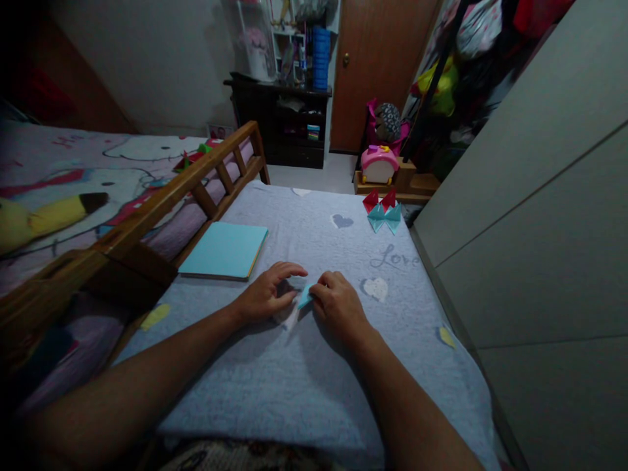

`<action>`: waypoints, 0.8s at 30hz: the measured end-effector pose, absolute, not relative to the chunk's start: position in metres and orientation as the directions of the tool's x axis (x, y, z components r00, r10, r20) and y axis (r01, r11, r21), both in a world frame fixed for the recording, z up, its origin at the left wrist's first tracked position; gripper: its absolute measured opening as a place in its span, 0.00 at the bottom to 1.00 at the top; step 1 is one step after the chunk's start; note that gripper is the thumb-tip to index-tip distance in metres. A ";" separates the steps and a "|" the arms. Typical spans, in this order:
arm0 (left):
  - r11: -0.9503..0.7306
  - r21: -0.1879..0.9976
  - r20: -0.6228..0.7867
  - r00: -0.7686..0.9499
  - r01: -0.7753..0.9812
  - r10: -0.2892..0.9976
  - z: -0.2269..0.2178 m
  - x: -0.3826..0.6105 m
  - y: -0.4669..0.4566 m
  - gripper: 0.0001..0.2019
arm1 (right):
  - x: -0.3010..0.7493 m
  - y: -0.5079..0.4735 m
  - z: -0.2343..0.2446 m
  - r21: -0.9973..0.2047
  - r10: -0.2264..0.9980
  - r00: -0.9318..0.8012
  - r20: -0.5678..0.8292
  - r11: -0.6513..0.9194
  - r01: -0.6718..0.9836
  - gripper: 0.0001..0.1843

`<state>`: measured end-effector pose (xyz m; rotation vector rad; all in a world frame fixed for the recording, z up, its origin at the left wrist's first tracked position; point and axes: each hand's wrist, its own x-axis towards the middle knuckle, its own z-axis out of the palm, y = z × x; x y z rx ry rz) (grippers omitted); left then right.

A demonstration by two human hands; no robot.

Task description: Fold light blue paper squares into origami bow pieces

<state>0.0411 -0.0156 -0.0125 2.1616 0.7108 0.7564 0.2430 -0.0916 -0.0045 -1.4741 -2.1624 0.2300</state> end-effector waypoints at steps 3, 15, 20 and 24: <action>-0.700 0.669 0.300 0.771 0.249 0.561 -0.012 0.042 -0.017 0.18 | 0.247 -0.092 -0.004 -0.437 0.918 -0.339 0.206 0.397 0.807 0.08; -0.828 0.497 0.511 0.684 0.259 0.520 -0.015 0.040 -0.015 0.06 | 0.241 -0.093 -0.005 -0.352 0.791 -0.293 0.537 0.526 0.774 0.11; -0.849 0.455 0.441 0.760 0.269 0.477 -0.018 0.039 -0.015 0.03 | 0.240 -0.093 -0.003 -0.299 0.845 -0.360 0.396 0.489 0.819 0.07; -0.819 0.493 0.317 0.816 0.293 0.483 -0.024 0.039 -0.014 0.03 | 0.246 -0.091 -0.004 -0.374 0.897 -0.400 0.190 0.443 0.815 0.07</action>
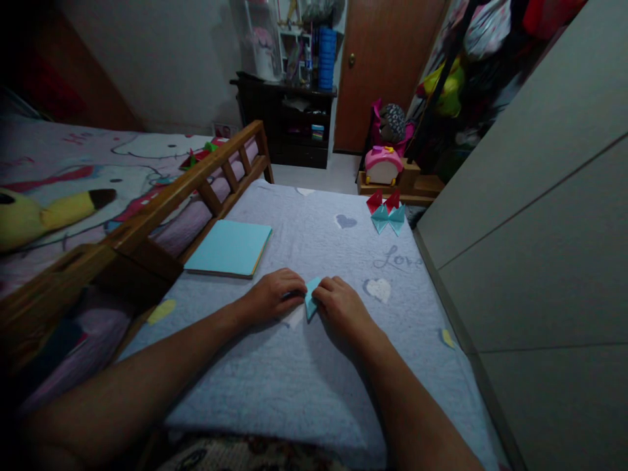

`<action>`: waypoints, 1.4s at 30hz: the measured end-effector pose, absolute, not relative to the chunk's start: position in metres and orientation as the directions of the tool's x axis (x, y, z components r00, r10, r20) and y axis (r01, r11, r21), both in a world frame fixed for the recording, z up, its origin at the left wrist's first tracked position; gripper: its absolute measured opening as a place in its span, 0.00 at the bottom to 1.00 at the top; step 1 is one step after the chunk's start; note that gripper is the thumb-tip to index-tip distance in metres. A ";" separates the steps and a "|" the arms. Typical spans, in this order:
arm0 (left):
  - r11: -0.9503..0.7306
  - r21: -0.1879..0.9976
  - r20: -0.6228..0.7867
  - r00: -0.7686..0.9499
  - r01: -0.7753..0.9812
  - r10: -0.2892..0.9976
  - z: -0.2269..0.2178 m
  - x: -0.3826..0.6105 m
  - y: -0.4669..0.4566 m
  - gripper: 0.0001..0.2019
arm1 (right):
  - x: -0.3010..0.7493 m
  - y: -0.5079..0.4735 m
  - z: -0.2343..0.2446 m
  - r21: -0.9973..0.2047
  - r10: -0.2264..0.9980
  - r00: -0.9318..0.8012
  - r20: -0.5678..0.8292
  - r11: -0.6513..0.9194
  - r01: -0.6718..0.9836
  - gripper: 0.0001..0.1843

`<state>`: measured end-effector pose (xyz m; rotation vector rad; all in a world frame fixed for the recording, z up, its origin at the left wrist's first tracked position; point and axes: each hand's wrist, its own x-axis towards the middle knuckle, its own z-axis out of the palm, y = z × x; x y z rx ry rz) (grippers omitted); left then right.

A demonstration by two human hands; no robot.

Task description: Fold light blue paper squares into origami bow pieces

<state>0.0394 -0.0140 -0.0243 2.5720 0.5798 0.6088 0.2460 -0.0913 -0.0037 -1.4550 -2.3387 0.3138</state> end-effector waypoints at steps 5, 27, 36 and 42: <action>-0.775 0.545 0.294 0.793 0.320 0.534 -0.024 0.040 -0.013 0.09 | 0.255 -0.089 -0.004 -0.545 0.910 -0.394 0.129 0.397 0.738 0.16; -0.631 0.677 0.208 0.723 0.380 0.659 -0.024 0.046 -0.011 0.07 | 0.251 -0.081 -0.012 -0.622 0.964 -0.190 0.189 0.267 0.736 0.08; -0.542 0.635 0.063 0.663 0.551 0.746 -0.016 0.059 -0.007 0.06 | 0.241 -0.079 -0.017 -0.641 0.982 -0.009 0.188 0.129 0.757 0.09; -0.540 0.554 0.039 0.629 0.633 0.777 -0.016 0.064 -0.006 0.06 | 0.236 -0.079 -0.023 -0.694 0.974 0.152 0.167 0.007 0.720 0.16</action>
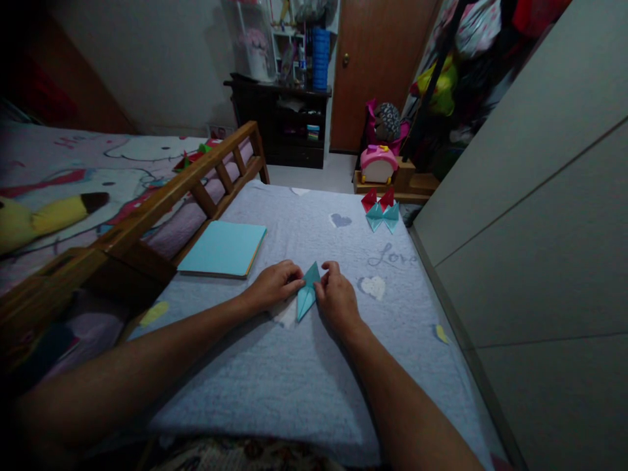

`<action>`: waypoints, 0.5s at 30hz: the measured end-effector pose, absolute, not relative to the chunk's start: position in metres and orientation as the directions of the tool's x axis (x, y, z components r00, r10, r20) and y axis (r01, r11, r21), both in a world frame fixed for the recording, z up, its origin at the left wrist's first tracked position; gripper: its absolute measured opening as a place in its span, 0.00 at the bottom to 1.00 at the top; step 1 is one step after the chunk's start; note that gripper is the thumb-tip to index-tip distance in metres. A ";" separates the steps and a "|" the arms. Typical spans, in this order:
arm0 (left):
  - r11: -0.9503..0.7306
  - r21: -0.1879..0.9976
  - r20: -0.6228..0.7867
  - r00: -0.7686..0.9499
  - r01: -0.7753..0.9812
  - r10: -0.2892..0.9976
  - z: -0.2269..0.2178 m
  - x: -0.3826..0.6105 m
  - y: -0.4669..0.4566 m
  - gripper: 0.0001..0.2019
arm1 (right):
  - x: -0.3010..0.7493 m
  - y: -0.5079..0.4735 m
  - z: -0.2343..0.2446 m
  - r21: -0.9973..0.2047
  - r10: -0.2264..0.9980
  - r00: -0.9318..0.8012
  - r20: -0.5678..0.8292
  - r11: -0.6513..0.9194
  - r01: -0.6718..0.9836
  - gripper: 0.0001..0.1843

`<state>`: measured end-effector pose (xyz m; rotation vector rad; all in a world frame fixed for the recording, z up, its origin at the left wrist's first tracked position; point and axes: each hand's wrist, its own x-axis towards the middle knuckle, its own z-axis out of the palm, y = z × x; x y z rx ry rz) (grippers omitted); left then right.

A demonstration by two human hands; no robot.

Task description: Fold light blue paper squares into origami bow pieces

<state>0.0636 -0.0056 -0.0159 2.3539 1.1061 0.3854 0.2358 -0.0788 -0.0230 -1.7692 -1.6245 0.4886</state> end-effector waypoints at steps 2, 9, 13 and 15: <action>-0.531 0.540 0.056 0.602 0.653 0.796 -0.016 0.065 -0.009 0.05 | 0.235 -0.079 -0.024 -0.679 0.970 0.176 0.169 -0.015 0.734 0.16; -0.523 0.557 0.155 0.538 0.645 0.829 -0.020 0.067 -0.019 0.03 | 0.234 -0.079 -0.023 -0.514 0.978 0.047 0.205 0.067 0.855 0.04; -0.570 0.562 0.197 0.572 0.600 0.796 -0.021 0.064 -0.020 0.04 | 0.234 -0.080 -0.025 -0.471 0.969 0.020 0.244 0.100 0.876 0.06; -0.632 0.531 0.228 0.623 0.565 0.749 -0.023 0.063 -0.019 0.05 | 0.234 -0.080 -0.026 -0.458 0.970 0.003 0.242 0.112 0.882 0.06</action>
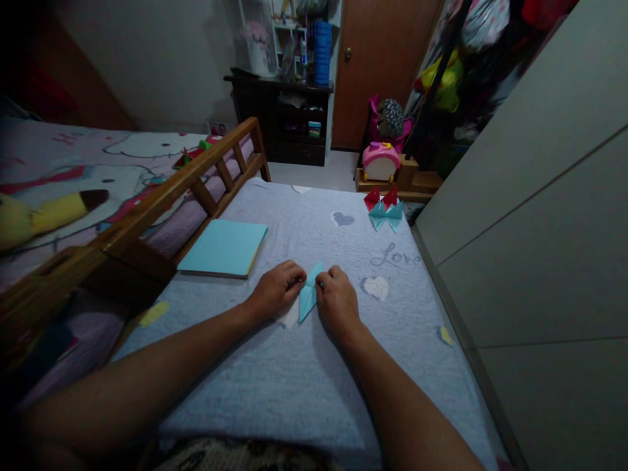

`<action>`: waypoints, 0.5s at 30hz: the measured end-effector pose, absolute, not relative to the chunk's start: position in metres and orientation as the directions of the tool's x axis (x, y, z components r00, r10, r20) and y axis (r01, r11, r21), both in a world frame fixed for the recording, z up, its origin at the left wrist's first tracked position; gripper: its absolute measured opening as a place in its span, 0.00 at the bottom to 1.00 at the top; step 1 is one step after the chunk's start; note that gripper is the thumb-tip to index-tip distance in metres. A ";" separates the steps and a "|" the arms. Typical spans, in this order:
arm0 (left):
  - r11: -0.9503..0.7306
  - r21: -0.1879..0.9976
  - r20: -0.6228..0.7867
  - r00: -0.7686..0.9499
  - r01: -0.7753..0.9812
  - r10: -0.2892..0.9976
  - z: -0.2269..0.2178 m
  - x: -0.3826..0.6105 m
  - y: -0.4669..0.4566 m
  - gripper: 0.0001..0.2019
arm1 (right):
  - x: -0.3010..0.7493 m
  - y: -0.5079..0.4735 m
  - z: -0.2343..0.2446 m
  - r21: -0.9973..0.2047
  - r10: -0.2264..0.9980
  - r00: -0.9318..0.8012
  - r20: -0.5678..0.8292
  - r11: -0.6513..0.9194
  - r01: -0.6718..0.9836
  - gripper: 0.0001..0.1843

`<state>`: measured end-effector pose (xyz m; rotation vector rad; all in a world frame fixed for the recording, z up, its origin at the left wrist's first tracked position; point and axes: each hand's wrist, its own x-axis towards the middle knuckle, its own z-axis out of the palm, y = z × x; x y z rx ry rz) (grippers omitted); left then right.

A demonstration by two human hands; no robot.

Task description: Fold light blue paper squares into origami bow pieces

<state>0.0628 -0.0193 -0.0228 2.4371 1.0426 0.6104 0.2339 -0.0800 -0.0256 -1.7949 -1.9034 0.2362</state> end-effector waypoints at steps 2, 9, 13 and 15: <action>-0.709 0.460 0.258 0.684 0.534 0.683 -0.024 0.061 -0.018 0.07 | 0.234 -0.079 -0.026 -0.449 0.977 -0.012 0.213 0.109 0.887 0.07; -0.898 0.162 0.207 0.875 0.410 0.437 -0.019 0.053 -0.016 0.06 | 0.229 -0.077 -0.020 -0.415 0.984 0.004 0.176 0.071 0.907 0.09; -0.915 0.099 0.167 0.900 0.391 0.402 -0.013 0.050 -0.021 0.06 | 0.224 -0.077 -0.017 -0.350 0.987 0.020 0.158 0.037 0.936 0.07; -0.912 0.094 0.156 0.898 0.400 0.411 -0.011 0.050 -0.024 0.06 | 0.222 -0.078 -0.016 -0.316 0.989 0.017 0.144 0.030 0.948 0.05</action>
